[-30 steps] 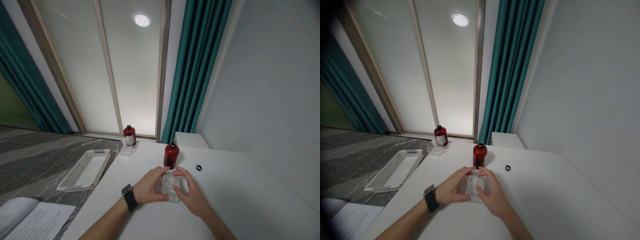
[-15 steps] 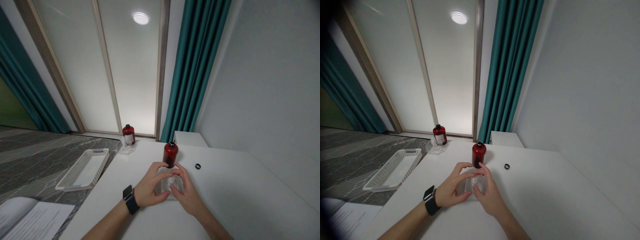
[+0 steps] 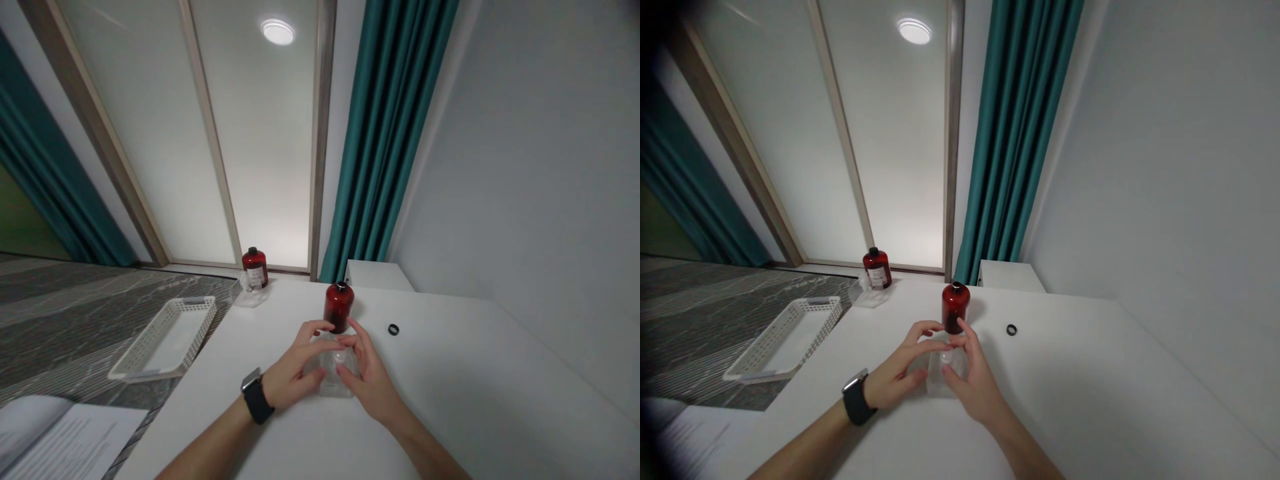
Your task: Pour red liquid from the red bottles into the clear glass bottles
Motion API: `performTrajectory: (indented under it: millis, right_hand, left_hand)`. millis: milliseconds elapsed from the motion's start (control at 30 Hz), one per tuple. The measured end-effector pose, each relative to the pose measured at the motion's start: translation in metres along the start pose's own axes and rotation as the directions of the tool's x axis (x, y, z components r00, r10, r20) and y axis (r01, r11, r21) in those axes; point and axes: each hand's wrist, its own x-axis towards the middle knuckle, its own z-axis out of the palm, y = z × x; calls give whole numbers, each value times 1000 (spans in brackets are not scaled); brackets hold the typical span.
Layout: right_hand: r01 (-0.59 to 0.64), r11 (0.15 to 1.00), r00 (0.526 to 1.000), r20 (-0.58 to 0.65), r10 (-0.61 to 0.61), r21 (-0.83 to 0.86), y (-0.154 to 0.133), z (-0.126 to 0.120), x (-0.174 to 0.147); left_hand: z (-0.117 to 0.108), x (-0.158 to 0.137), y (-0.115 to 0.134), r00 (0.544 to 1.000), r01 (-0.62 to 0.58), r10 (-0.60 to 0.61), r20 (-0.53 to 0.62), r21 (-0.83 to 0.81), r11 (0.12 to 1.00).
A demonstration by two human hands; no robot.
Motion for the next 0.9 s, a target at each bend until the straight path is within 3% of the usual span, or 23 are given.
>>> performTrajectory:
  millis: [167, 633, 800, 900]
  right_hand:
    - [-12, 997, 999, 31, 10, 78, 0, 1, 0]
    - [-25, 995, 999, -18, 26, 93, -3, 0, 1]
    - [-15, 994, 1000, 3, 15, 104, -4, -1, 2]
    - [-16, 993, 1000, -2, 17, 114, -5, -2, 2]
  left_hand:
    - [-4, 2, 0, 999, 44, -43, 16, -77, 996]
    - [-5, 1, 1, 998, 57, -57, 4, 21, 998]
    - [-2, 1, -1, 997, 69, -68, -29, 63, 996]
    - [-3, 2, -3, 991, 76, -69, -114, 51, 996]
